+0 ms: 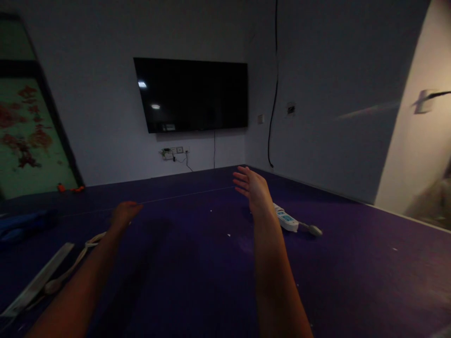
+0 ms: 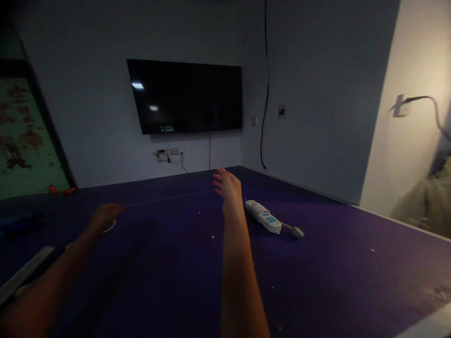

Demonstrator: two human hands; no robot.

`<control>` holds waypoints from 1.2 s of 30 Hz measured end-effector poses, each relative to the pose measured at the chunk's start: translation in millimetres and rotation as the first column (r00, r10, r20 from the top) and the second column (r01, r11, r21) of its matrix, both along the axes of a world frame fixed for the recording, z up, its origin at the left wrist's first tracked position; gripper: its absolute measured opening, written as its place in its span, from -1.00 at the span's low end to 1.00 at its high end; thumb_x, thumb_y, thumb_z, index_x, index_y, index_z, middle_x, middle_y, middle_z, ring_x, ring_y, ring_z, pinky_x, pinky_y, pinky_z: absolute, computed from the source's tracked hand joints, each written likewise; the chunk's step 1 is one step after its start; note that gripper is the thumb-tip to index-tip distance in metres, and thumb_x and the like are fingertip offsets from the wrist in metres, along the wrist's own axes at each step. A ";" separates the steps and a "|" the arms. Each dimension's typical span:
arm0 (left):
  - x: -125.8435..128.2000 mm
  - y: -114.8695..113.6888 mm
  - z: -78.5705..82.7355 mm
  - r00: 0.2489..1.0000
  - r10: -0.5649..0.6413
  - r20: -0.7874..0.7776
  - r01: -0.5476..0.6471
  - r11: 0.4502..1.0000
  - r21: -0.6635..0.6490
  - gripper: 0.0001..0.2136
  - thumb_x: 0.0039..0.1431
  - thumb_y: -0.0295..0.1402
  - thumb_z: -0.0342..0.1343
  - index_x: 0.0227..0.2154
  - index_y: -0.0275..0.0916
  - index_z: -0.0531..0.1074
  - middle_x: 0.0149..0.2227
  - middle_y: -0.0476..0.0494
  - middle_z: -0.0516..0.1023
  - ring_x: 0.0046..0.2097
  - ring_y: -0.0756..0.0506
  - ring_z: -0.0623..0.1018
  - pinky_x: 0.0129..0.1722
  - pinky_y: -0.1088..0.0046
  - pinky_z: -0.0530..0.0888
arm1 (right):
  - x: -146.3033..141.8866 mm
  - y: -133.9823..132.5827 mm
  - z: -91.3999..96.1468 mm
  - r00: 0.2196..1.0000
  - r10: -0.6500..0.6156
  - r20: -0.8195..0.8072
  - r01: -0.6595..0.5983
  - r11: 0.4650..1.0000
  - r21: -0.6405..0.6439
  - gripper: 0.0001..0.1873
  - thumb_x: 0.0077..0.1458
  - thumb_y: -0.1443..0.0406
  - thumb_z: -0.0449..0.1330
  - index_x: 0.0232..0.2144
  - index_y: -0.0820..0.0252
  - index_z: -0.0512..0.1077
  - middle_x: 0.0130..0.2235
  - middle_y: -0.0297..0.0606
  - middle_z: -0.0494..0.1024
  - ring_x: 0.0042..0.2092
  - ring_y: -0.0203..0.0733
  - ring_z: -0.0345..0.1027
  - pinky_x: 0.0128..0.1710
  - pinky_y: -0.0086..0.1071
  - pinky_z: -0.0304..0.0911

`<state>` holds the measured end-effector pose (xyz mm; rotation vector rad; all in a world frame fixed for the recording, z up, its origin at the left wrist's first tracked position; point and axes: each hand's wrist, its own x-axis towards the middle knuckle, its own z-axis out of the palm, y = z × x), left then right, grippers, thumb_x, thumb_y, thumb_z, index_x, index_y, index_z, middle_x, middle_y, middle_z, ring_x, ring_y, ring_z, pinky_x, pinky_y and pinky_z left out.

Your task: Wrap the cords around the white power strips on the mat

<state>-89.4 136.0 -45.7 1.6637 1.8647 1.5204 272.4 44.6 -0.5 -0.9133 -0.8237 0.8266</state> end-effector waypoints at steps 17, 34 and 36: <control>152.2 -132.8 66.0 0.696 -0.546 0.467 0.386 0.832 0.398 -0.78 -0.12 -0.21 0.23 -0.49 -0.28 0.52 -0.30 -0.22 0.59 -0.27 -0.10 0.56 -0.25 0.37 0.44 | 124.6 49.2 -95.1 0.413 -0.180 0.893 0.707 0.681 -0.189 -0.40 -0.15 0.24 0.28 0.01 0.29 0.38 -0.04 0.14 0.47 0.05 0.15 0.31 -0.03 -0.16 0.22; 113.7 -128.5 69.3 0.565 -0.481 0.670 0.249 0.874 0.418 -0.68 -0.12 -0.06 0.16 -0.58 -0.28 0.45 -0.37 -0.19 0.59 -0.36 -0.07 0.55 -0.32 0.42 0.41 | 137.9 49.1 -124.4 0.495 -0.042 0.868 0.755 0.516 -0.405 -0.30 -0.20 0.31 0.31 0.07 0.09 0.34 0.00 0.05 0.46 0.05 0.19 0.32 -0.04 -0.07 0.20; 112.9 -128.4 69.1 0.569 -0.483 0.666 0.255 0.873 0.416 -0.67 -0.11 -0.05 0.15 -0.57 -0.28 0.45 -0.37 -0.20 0.59 -0.36 -0.07 0.55 -0.31 0.40 0.41 | 135.7 41.2 -102.6 0.495 -0.123 0.860 0.763 0.535 -0.363 -0.31 -0.21 0.28 0.31 0.07 0.06 0.34 -0.02 0.02 0.48 0.02 0.18 0.34 -0.09 -0.08 0.24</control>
